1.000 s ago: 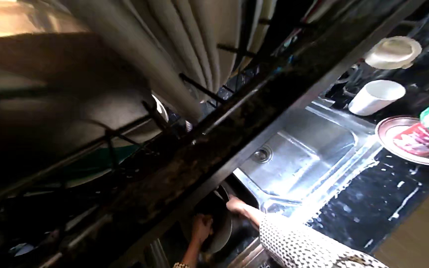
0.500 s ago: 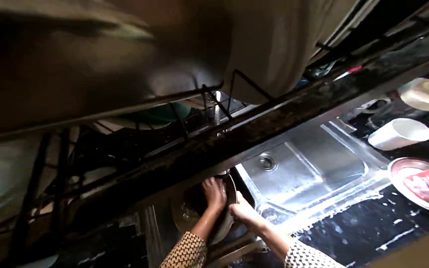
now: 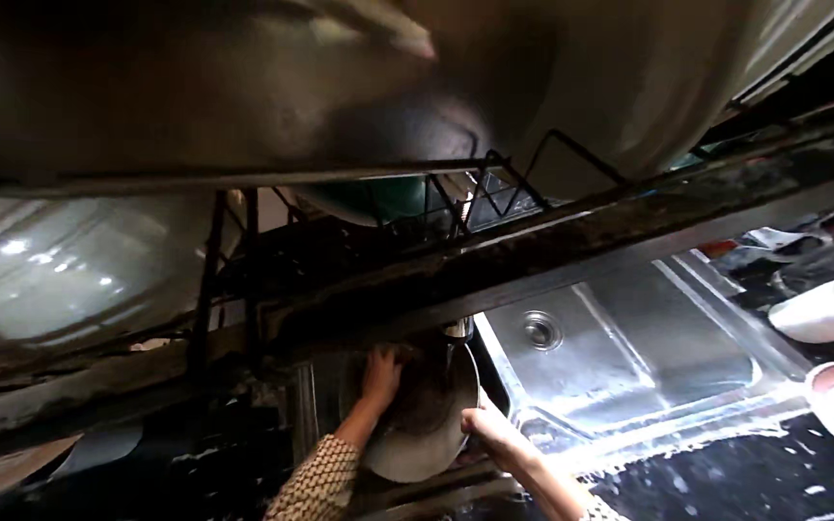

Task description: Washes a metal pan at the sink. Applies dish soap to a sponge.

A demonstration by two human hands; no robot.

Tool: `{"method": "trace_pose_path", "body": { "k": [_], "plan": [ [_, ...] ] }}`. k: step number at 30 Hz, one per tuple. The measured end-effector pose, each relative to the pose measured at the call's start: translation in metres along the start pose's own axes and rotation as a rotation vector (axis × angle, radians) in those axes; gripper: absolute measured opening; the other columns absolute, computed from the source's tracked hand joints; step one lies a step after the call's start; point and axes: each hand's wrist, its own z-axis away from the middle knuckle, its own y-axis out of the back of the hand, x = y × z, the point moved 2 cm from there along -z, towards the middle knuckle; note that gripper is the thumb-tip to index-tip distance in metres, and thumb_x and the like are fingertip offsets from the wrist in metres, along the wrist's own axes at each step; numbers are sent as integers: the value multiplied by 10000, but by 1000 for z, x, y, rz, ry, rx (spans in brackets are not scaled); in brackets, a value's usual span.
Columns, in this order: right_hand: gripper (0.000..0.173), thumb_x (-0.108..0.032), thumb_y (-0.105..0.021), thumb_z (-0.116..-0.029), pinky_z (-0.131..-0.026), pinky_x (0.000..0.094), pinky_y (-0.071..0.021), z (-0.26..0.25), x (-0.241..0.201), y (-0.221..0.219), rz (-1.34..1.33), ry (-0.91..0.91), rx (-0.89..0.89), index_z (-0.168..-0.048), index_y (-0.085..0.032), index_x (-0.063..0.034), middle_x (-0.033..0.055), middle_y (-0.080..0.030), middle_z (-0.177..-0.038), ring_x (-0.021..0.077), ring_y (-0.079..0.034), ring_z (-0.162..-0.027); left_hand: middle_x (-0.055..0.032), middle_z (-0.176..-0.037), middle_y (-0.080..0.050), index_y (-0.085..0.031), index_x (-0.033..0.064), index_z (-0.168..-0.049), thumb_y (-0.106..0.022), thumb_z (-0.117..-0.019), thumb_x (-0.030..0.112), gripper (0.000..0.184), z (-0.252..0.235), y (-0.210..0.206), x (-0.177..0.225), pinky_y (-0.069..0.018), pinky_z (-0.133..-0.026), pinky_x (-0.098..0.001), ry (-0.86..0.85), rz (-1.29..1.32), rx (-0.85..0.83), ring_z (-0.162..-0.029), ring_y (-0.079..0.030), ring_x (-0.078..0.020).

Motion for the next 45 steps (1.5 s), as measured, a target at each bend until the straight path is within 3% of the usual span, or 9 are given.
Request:
{"method": "trace_pose_path", "body": {
  "k": [6, 11, 15, 19, 24, 32, 38, 43, 45],
  "plan": [
    [684, 96, -487, -909, -517, 509, -571, -9, -15, 0, -47, -11, -10, -1520, -267, -118, 234, -627, -1012, 363, -683, -716, -292, -1392, -542, -609, -25, -1347, -610, -969, 122, 405, 26, -29, 73, -412, -1151, -487, -301, 432, -71, -1329, -518, -402],
    [825, 156, -510, -816, -543, 496, -576, -5, -12, 10, -143, 0, 111, -1540, -227, -123, 241, -617, -1041, 340, -678, -731, -262, -1321, -581, -671, 19, -1248, -644, -987, 243, 345, 52, 0, 11, -458, -1087, -514, -224, 95, -385, -1251, -568, -394],
    [884, 172, -510, -802, -625, 473, -589, 2, -4, 3, -54, 89, 31, -1578, -216, -133, 208, -579, -1237, 286, -675, -873, -281, -1559, -398, -534, 17, -1444, -576, -1041, 268, 477, 18, 20, -19, -370, -1188, -520, -43, 6, -189, -1438, -424, -419],
    [745, 149, -465, -859, -480, 523, -579, -3, -13, -6, -38, 59, -22, -1517, -246, -124, 230, -626, -1041, 363, -698, -699, -293, -1492, -461, -573, 44, -1416, -580, -1019, 182, 421, -3, 3, 23, -382, -1179, -500, -178, 143, -2, -1403, -446, -436],
    [677, 113, -466, -892, -499, 503, -570, -8, -21, -1, -69, 30, 20, -1503, -286, -116, 232, -640, -982, 354, -684, -693, -289, -1335, -570, -655, 1, -1272, -633, -973, 174, 346, 41, -16, 51, -422, -1128, -511, -396, 246, -185, -1298, -526, -431],
    [832, 139, -477, -843, -503, 526, -579, 1, 2, -4, -88, 36, 25, -1566, -174, -142, 242, -608, -1078, 358, -686, -696, -290, -1556, -390, -551, 24, -1428, -560, -1042, 225, 435, 19, 28, -18, -369, -1173, -559, -41, -93, -242, -1446, -395, -446],
    [719, 98, -453, -892, -468, 520, -563, -10, -6, -13, -76, -30, -57, -1523, -218, -152, 235, -630, -964, 377, -683, -665, -308, -1477, -463, -544, -35, -1399, -606, -987, 123, 446, -5, -4, 65, -393, -1171, -468, -201, 373, 9, -1385, -471, -408],
    [616, -4, -534, -992, -545, 506, -586, -18, -20, -1, -45, 71, 4, -1528, -258, -131, 226, -652, -997, 347, -694, -733, -279, -1296, -594, -597, -71, -1282, -619, -1007, 170, 367, 47, -19, 60, -452, -1095, -462, -326, 554, -323, -1231, -586, -354],
    [757, 101, -502, -889, -497, 467, -564, -15, -22, 6, -18, 82, 74, -1556, -232, -135, 222, -621, -1026, 309, -673, -684, -268, -1264, -609, -640, -30, -1253, -644, -1002, 269, 391, 62, -15, 27, -456, -1068, -520, -263, 305, -451, -1205, -589, -388]
  ]
}}
